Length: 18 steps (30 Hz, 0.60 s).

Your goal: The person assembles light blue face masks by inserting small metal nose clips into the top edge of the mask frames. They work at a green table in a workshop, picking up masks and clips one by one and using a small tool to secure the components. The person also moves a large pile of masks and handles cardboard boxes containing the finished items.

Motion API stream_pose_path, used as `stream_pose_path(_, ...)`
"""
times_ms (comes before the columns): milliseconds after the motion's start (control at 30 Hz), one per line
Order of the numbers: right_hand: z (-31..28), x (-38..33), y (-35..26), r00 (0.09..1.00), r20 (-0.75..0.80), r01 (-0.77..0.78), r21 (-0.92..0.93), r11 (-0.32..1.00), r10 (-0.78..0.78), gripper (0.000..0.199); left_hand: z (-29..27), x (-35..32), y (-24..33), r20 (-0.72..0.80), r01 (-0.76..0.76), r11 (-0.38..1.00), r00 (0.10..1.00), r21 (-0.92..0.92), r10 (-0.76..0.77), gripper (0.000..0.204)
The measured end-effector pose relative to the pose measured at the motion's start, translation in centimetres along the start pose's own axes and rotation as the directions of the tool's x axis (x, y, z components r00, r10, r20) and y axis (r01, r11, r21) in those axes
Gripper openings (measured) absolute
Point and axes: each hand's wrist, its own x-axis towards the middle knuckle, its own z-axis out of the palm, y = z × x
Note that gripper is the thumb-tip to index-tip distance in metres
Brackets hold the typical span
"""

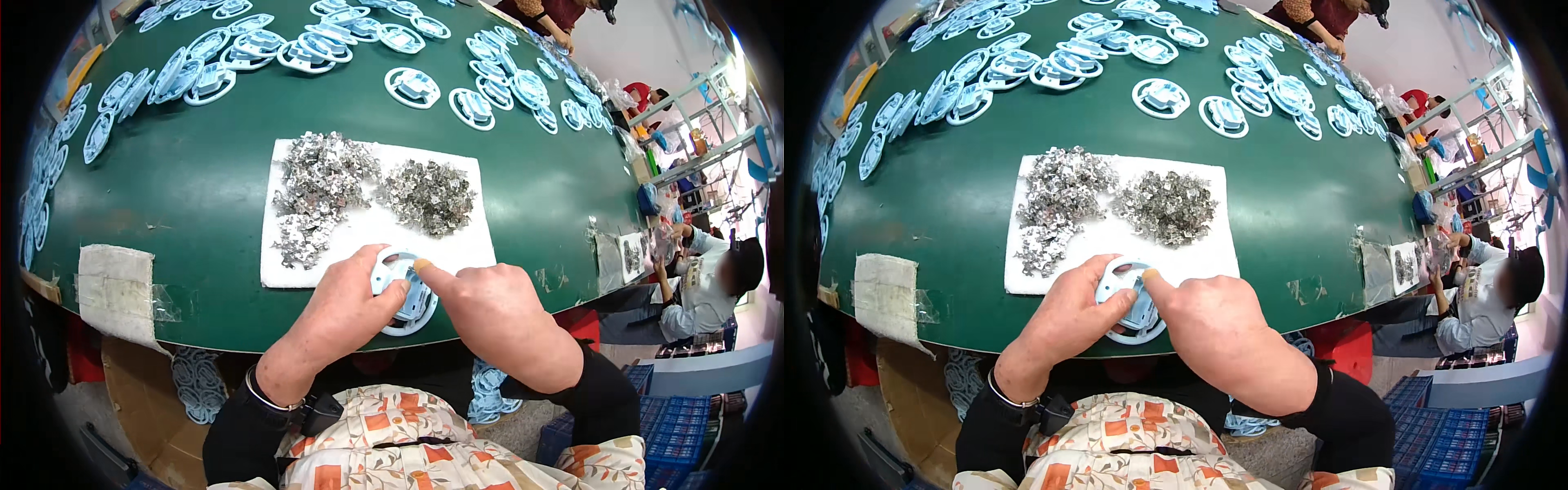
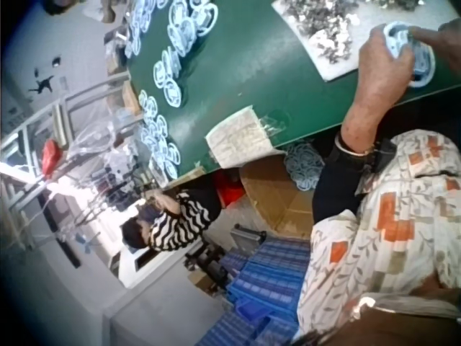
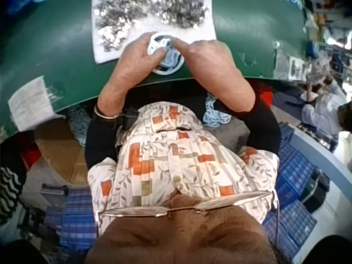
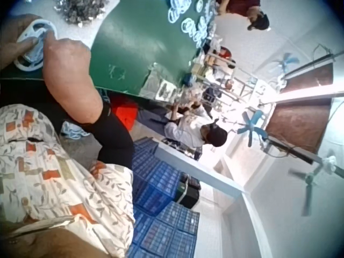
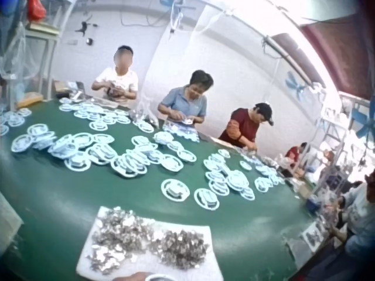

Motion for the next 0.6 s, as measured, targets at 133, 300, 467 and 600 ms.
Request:
stream_pose_path(133,-0.9,0.3,0.3,0.999,0.019,0.045,-0.047,0.998,-0.045,0.040,0.2,0.3,-0.3,0.001,0.026,0.998,1.000,-0.051,-0.026,0.042)
stream_pose_path(300,0.9,-1.6,2.1,0.976,-0.213,0.010,0.278,0.960,0.052,0.033,-0.3,0.1,-0.1,0.047,0.007,0.976,0.999,-0.218,0.004,0.044)
stream_pose_path(467,6.4,-3.1,2.6,0.909,-0.190,0.076,0.950,0.301,0.371,0.034,-0.2,-1.2,0.4,0.197,0.057,0.831,0.978,-0.554,0.064,0.050)
stream_pose_path(600,6.1,-4.4,1.4,0.973,0.045,0.024,0.956,-0.292,0.225,0.029,1.3,-2.6,1.2,0.249,0.091,0.794,0.965,-0.602,0.078,0.052)
